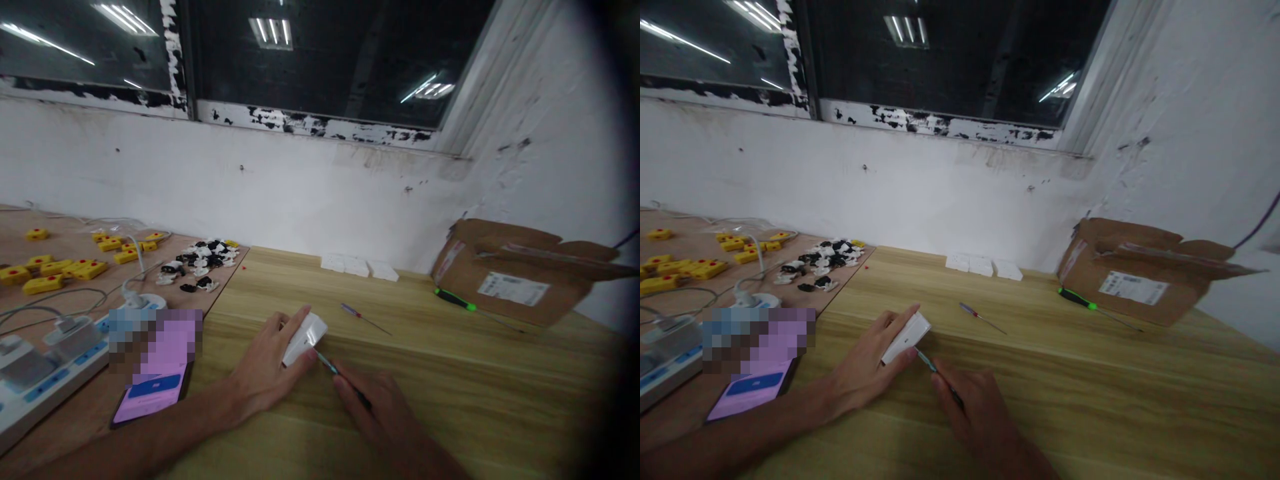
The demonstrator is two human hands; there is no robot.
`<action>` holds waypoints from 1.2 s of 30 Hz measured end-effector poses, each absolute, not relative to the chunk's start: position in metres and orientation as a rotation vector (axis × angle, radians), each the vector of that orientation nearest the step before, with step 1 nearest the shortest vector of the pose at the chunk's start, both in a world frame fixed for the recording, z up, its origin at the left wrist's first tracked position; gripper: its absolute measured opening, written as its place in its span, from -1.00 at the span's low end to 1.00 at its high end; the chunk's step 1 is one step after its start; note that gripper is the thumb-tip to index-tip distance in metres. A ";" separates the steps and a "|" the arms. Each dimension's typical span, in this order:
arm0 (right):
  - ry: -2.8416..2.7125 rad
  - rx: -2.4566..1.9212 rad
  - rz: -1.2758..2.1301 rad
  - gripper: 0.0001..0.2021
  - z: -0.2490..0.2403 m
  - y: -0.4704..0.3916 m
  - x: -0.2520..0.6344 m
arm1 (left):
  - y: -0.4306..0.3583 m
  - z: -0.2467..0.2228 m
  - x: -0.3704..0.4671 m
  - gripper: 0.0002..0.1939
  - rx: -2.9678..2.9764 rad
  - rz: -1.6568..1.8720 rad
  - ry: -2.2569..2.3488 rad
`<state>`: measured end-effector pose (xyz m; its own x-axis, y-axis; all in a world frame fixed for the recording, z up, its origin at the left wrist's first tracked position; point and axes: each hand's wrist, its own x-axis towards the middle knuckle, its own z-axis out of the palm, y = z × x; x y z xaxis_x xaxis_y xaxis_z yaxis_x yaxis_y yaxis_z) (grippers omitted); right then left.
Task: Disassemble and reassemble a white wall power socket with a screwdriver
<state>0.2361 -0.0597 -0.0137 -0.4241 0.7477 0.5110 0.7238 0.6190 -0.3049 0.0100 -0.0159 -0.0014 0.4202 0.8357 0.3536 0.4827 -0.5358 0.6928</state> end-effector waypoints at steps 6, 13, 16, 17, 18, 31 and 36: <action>-2.171 -1.124 0.033 -0.70 -0.016 -0.059 0.230 | -0.018 0.000 0.010 -0.39 2.107 0.953 1.076; -2.190 -1.161 0.118 -0.72 0.001 -0.061 0.232 | -0.019 0.000 0.011 -0.39 2.158 0.941 1.082; -2.220 -1.177 0.152 -0.72 0.008 -0.061 0.234 | -0.020 0.001 0.011 -0.39 2.207 0.925 1.102; -2.228 -1.192 0.156 -0.72 0.009 -0.062 0.235 | -0.021 0.001 0.011 -0.39 2.221 0.918 1.111; -2.234 -1.206 0.153 -0.72 0.009 -0.062 0.236 | -0.021 0.001 0.011 -0.39 2.232 0.910 1.121; -2.279 -1.266 0.143 -0.71 0.002 -0.059 0.239 | -0.016 -0.005 0.008 -0.38 2.341 0.944 1.284; -2.248 -1.227 0.163 -0.68 0.000 -0.058 0.238 | -0.019 -0.004 0.009 -0.39 2.151 1.041 1.120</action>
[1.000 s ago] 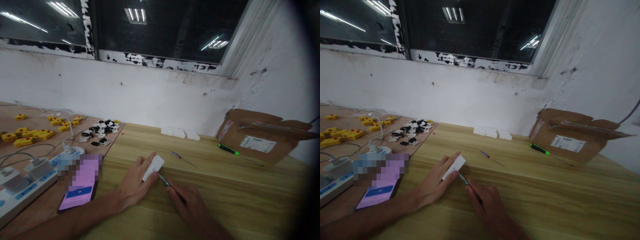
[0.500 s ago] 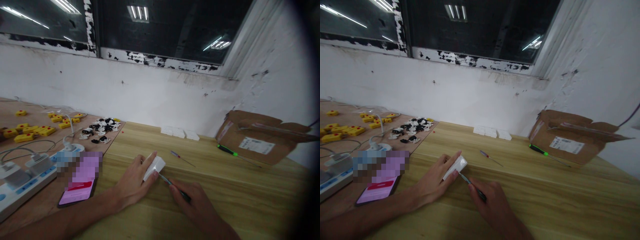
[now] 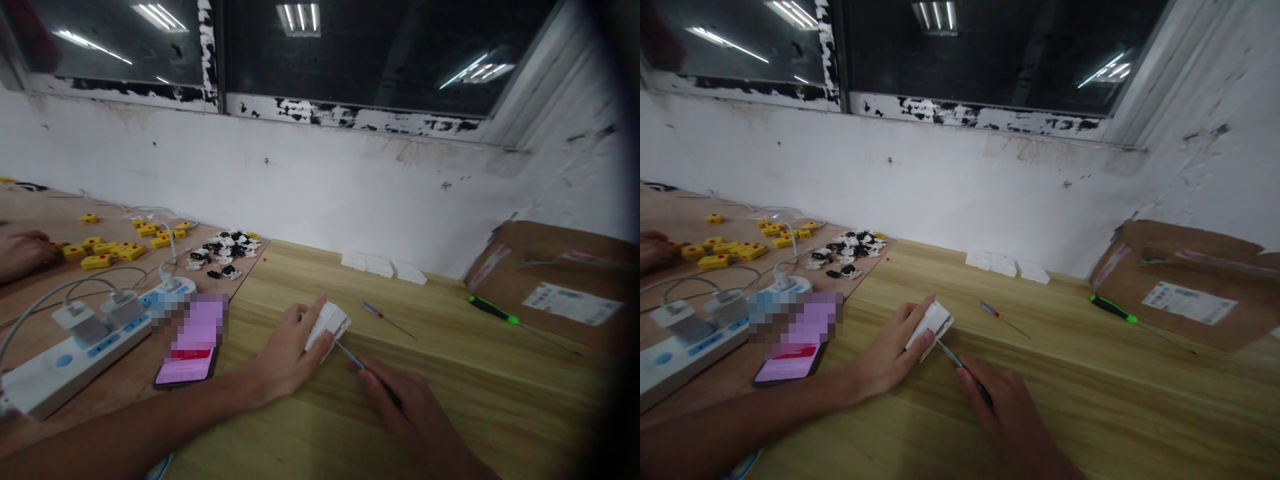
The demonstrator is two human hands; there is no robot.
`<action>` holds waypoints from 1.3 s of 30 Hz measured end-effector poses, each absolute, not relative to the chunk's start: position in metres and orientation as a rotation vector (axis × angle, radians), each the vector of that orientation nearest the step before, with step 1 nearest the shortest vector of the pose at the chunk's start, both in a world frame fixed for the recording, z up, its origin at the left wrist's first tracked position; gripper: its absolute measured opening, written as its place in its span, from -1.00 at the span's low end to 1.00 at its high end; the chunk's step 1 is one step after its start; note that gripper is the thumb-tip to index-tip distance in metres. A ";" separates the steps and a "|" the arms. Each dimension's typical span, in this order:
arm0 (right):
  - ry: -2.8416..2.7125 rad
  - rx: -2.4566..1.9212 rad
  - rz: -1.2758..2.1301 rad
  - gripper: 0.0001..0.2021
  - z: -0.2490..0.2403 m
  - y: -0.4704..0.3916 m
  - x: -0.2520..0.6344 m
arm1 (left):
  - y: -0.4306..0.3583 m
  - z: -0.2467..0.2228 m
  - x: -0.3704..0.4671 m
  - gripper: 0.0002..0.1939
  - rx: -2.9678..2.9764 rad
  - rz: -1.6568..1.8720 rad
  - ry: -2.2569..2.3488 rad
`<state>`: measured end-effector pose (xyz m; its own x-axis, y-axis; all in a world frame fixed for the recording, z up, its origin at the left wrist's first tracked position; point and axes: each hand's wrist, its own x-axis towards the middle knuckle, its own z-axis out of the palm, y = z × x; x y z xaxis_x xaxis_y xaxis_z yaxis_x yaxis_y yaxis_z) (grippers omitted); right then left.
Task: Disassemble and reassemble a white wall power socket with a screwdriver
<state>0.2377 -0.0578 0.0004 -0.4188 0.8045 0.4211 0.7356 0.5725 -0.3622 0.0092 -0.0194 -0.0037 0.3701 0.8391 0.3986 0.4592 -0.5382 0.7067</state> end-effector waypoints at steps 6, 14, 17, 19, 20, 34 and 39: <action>-2.217 -1.144 0.032 -0.71 -0.010 -0.058 0.237 | -0.022 -0.001 0.009 -0.42 2.078 0.998 1.034; -2.171 -1.239 0.133 -0.69 -0.005 -0.063 0.235 | -0.018 0.002 0.007 -0.46 2.157 0.971 1.108; -2.230 -1.324 0.218 -0.66 0.005 -0.064 0.232 | -0.015 -0.001 0.006 -0.45 2.262 0.971 1.187; -2.281 -1.397 0.242 -0.65 0.008 -0.065 0.230 | -0.014 -0.005 0.006 -0.43 2.348 0.944 1.255; -2.307 -1.429 0.242 -0.64 0.009 -0.065 0.229 | -0.014 -0.006 0.006 -0.42 2.389 0.920 1.282; -2.380 -1.614 0.194 -0.65 0.003 -0.061 0.229 | -0.008 -0.015 0.007 -0.35 2.452 0.940 1.140; -2.385 -1.586 0.184 -0.66 0.001 -0.063 0.226 | -0.009 -0.014 0.007 -0.44 2.436 0.944 1.143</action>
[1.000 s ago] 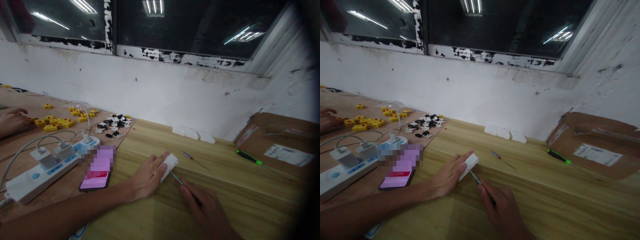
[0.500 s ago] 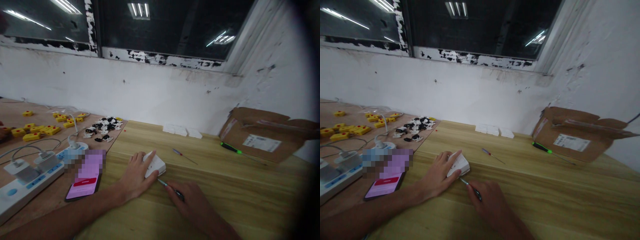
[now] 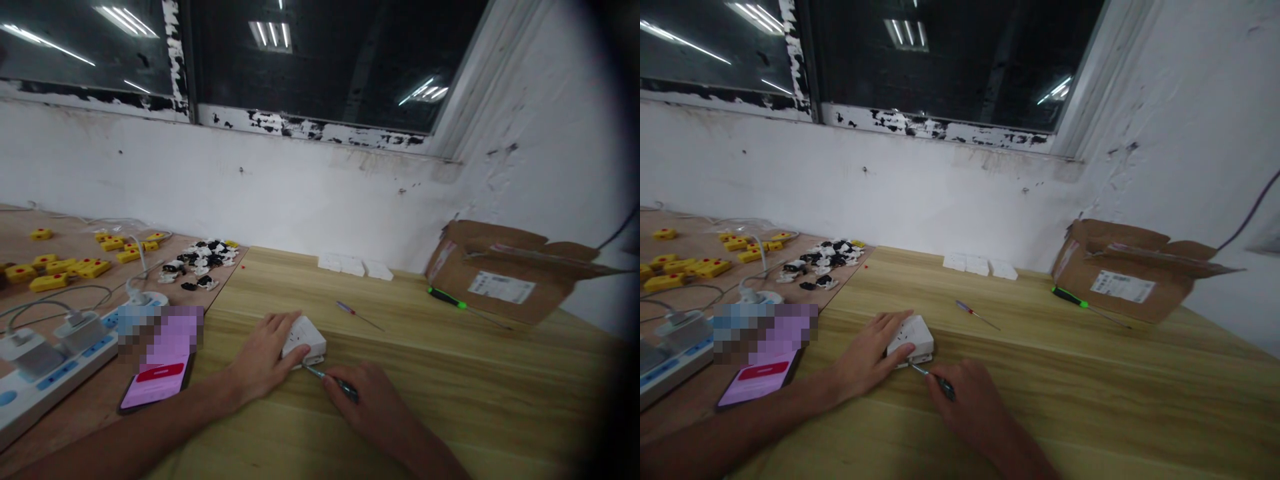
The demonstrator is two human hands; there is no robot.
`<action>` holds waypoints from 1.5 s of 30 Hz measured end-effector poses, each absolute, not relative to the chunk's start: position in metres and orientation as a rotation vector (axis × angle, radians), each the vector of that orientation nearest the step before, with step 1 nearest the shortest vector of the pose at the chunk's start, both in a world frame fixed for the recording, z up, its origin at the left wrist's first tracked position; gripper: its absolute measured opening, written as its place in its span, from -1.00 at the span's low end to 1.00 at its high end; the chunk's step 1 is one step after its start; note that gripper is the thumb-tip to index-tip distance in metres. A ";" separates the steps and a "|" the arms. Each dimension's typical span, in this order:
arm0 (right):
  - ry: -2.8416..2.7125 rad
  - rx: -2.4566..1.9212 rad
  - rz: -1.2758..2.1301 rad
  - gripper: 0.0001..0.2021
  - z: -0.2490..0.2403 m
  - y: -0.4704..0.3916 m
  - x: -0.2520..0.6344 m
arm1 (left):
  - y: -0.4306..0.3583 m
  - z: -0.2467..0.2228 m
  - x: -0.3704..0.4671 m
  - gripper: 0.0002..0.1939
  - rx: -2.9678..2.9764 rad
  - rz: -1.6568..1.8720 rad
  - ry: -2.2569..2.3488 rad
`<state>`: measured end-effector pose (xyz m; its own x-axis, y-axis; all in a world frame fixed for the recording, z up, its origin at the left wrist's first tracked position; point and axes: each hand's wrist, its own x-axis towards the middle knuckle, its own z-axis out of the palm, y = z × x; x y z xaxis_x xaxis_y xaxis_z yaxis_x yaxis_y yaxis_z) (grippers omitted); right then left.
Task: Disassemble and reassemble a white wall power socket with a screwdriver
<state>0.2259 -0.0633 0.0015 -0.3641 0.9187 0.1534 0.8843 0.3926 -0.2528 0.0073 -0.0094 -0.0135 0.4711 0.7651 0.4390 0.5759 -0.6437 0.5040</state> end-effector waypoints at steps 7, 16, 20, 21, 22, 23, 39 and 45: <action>-2.407 -1.571 0.231 -0.66 0.001 -0.065 0.224 | -0.011 -0.012 0.009 -0.49 2.485 1.022 1.154; -2.421 -1.594 0.254 -0.69 0.002 -0.067 0.223 | -0.011 -0.013 0.009 -0.52 2.472 1.021 1.089; -2.449 -1.603 0.254 -0.69 0.003 -0.069 0.222 | -0.010 -0.009 0.009 -0.62 2.326 1.094 1.074; -2.448 -1.603 0.246 -0.70 0.003 -0.069 0.222 | -0.010 -0.009 0.008 -0.63 2.302 1.112 1.056; -2.446 -1.600 0.242 -0.71 0.004 -0.069 0.222 | -0.010 -0.008 0.008 -0.64 2.288 1.126 1.033; -2.441 -1.591 0.237 -0.72 0.005 -0.070 0.222 | -0.010 -0.007 0.007 -0.64 2.279 1.140 1.010; -2.119 -1.391 0.038 -0.70 -0.011 -0.054 0.246 | 0.013 -0.034 0.004 -0.70 2.095 1.402 1.422; -2.010 -1.444 0.194 -0.63 -0.007 -0.049 0.241 | 0.019 -0.038 0.001 -0.76 2.163 1.317 1.379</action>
